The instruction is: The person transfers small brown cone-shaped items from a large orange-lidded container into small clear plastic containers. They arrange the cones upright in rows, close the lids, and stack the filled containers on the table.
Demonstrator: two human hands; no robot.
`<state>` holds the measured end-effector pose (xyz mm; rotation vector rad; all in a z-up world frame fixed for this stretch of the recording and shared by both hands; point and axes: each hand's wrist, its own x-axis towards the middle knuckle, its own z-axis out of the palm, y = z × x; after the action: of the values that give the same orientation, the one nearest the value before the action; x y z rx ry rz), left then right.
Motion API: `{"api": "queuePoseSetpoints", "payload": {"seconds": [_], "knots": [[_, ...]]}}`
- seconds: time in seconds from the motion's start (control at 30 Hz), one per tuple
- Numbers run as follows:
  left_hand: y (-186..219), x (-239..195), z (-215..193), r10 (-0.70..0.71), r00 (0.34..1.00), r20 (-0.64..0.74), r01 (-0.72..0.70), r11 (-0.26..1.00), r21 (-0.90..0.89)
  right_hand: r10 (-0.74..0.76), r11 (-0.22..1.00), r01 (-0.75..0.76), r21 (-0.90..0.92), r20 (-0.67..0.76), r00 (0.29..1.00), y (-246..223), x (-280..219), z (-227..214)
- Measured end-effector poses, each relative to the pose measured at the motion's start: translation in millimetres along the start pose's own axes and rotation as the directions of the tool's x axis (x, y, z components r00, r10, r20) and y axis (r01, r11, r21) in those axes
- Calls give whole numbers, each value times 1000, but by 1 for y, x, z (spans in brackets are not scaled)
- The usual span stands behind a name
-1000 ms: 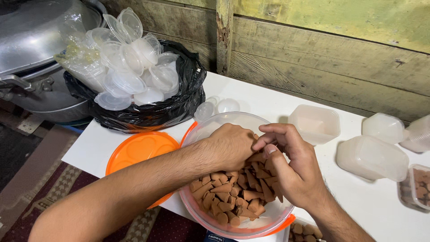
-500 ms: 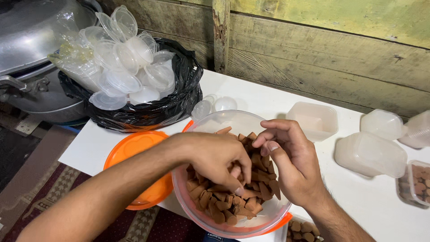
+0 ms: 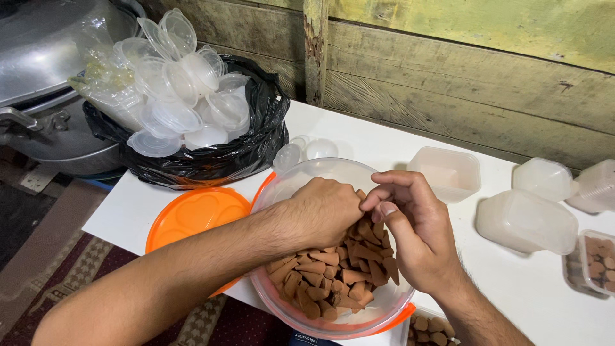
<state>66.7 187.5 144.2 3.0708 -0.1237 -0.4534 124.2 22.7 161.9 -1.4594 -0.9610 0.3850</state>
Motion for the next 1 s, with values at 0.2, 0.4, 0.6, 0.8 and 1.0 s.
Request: {"api": "queuePoseSetpoints", "payload": {"seconds": [0.2, 0.4, 0.6, 0.8, 1.0], "knots": [[2, 5, 10, -25, 1000, 11, 25, 999, 33, 44, 998, -45, -37, -11, 999, -1, 0, -1], [2, 4, -7, -136, 978, 160, 149, 986, -71, 52, 998, -52, -41, -10, 999, -1, 0, -1], [-3, 5, 3, -149, 986, 78, 156, 983, -99, 45, 998, -46, -43, -8, 999, 0, 0, -1], [-9, 5, 7, -148, 989, 8, 148, 982, -115, 24, 999, -24, -40, -3, 1000, 0, 0, -1], [-9, 1, 4, -127, 991, 42, 132, 975, -177, 13, 1000, -13, -29, 6, 1000, 1, -1, -2]]}}
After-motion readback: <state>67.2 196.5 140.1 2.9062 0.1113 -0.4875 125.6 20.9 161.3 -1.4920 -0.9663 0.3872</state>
